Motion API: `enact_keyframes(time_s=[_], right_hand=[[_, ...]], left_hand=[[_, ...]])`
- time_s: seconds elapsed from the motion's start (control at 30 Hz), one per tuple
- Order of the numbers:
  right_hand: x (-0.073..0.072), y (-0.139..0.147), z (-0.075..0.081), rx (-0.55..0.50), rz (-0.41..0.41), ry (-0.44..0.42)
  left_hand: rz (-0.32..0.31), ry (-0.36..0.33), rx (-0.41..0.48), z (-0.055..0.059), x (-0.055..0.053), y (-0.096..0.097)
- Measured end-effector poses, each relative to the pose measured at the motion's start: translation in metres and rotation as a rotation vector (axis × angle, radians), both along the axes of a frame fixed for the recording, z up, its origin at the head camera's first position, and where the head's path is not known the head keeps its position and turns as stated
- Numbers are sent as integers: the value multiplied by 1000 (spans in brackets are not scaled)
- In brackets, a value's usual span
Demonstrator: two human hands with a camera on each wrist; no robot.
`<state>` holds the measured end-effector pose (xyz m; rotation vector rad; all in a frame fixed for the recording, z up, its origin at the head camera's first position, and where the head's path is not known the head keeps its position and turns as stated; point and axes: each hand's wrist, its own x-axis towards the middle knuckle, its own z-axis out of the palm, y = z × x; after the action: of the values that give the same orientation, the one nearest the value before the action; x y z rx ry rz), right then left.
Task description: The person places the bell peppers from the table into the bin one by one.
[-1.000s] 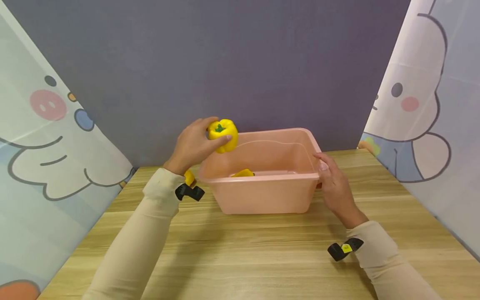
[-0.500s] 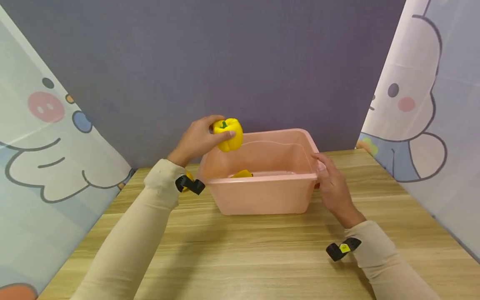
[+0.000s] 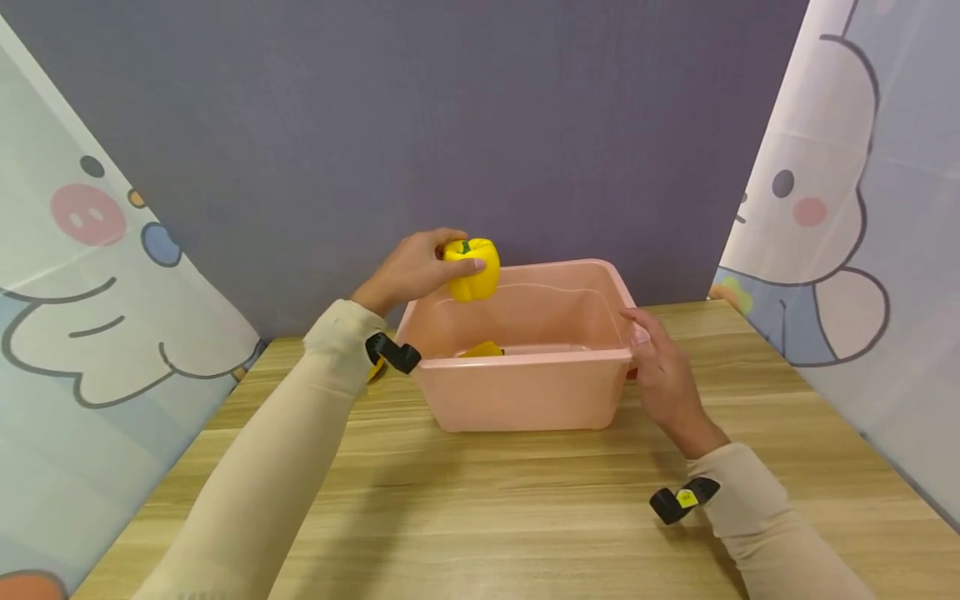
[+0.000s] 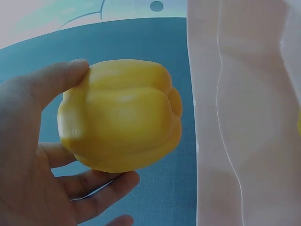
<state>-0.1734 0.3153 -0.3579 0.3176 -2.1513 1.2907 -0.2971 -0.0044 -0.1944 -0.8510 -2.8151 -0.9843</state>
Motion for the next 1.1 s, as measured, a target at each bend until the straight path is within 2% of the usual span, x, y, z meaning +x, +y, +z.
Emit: enact_keyframes(time_s=[0.4,0.87,1.1], right_hand=[[1,-1,1,12,5,-10],[1,1,3,6,1,4],[0,0,2,6,2,0]], left_hand=[[-93,-3,-6,1,-8,14],[-148,-81,-18,-3,-15,29],[-153,-79,-65,-11,-18,29]])
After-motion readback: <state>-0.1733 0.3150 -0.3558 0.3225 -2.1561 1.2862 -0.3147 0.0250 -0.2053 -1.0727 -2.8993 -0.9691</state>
